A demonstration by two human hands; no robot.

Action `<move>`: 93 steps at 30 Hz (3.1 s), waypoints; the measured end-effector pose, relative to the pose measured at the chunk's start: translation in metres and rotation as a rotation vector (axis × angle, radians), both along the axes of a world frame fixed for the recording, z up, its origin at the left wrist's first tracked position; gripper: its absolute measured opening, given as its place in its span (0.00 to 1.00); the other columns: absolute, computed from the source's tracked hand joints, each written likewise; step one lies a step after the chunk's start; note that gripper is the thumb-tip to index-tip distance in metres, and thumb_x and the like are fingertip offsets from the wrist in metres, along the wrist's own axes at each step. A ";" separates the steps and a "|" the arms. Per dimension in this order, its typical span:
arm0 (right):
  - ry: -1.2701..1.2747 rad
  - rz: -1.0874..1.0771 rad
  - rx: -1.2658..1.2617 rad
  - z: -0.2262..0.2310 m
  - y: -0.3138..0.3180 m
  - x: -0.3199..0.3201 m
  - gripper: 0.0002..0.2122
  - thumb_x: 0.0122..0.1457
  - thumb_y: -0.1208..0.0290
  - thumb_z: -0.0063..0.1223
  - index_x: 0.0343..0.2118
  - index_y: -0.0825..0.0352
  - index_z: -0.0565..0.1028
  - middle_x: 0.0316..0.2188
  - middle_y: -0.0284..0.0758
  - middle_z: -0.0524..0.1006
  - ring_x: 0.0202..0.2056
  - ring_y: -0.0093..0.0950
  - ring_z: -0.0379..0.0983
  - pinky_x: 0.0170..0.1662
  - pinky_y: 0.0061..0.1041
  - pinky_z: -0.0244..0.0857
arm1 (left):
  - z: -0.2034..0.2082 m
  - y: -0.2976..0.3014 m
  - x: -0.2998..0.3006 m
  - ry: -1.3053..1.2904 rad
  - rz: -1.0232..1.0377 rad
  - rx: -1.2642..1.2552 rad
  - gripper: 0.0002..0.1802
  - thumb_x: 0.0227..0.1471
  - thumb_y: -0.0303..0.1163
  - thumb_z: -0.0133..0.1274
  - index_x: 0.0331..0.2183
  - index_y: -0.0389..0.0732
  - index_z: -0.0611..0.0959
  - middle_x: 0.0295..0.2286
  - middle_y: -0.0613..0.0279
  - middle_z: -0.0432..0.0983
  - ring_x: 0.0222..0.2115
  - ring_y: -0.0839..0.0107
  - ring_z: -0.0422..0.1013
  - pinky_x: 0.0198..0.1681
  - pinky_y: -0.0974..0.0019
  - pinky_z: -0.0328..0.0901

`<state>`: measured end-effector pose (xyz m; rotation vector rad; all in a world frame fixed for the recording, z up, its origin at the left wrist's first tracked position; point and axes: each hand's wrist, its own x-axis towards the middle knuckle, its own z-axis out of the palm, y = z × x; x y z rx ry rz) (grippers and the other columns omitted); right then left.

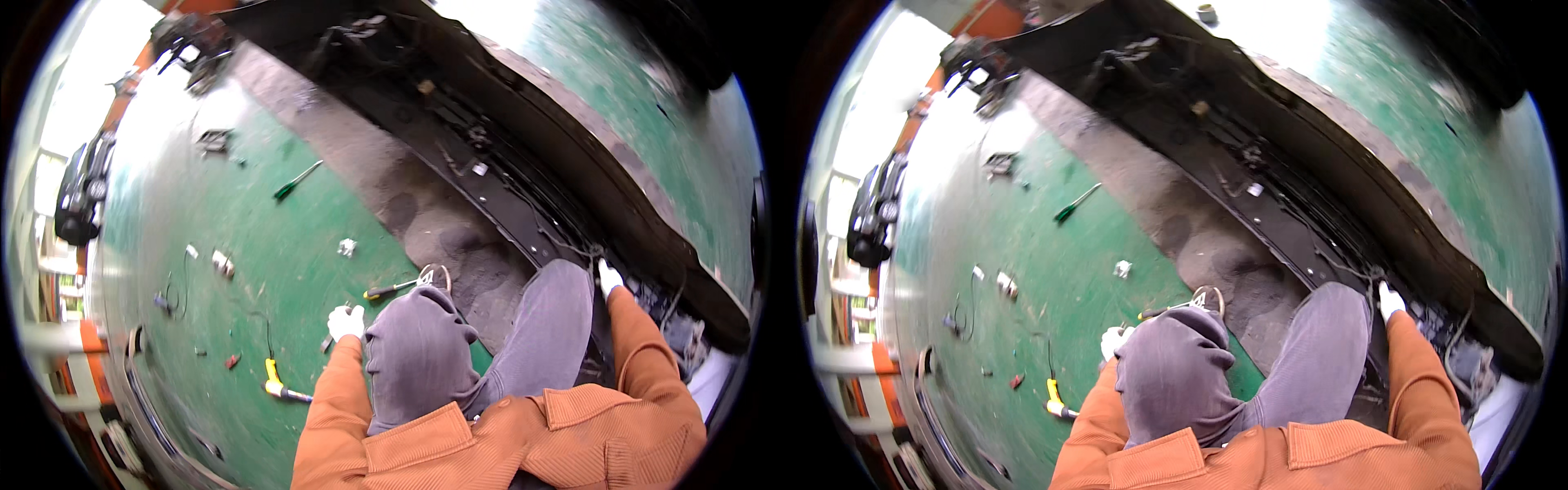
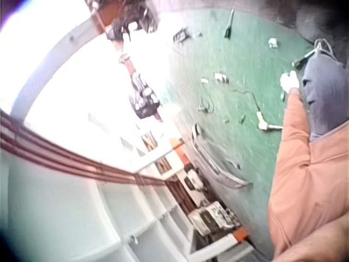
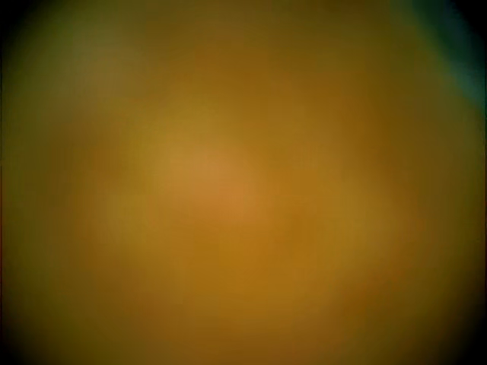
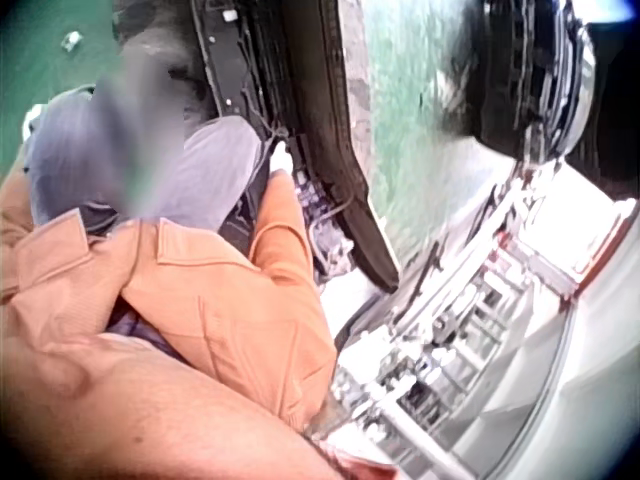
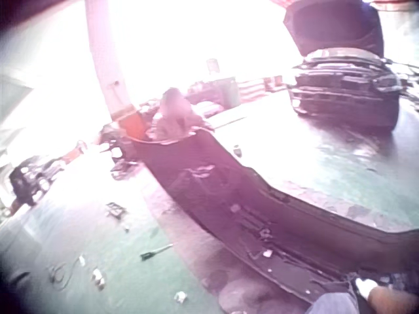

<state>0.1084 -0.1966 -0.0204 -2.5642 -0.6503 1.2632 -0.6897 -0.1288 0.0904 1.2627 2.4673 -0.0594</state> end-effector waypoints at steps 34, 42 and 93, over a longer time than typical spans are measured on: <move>-0.523 0.164 -0.556 0.173 -0.038 -0.092 0.17 0.73 0.58 0.37 0.56 0.55 0.76 0.52 0.40 0.78 0.50 0.44 0.77 0.53 0.45 0.70 | -0.103 0.512 -0.103 0.615 -0.704 -0.099 0.21 0.50 0.42 0.60 0.40 0.37 0.87 0.40 0.48 0.85 0.42 0.54 0.81 0.42 0.51 0.75; -0.503 0.344 -0.491 0.149 -0.050 -0.093 0.18 0.73 0.54 0.37 0.53 0.54 0.78 0.52 0.41 0.79 0.51 0.44 0.77 0.55 0.43 0.70 | -0.086 0.492 -0.075 0.717 -0.746 -0.240 0.13 0.51 0.41 0.58 0.35 0.45 0.88 0.35 0.53 0.85 0.38 0.54 0.82 0.38 0.48 0.75; -0.309 -0.963 0.504 0.159 -0.076 -0.245 0.21 0.62 0.66 0.48 0.59 0.54 0.77 0.31 0.45 0.79 0.33 0.45 0.78 0.38 0.45 0.71 | -0.113 0.125 0.694 -0.553 -2.238 0.200 0.25 0.59 0.35 0.64 0.54 0.39 0.78 0.49 0.49 0.78 0.49 0.54 0.76 0.53 0.56 0.71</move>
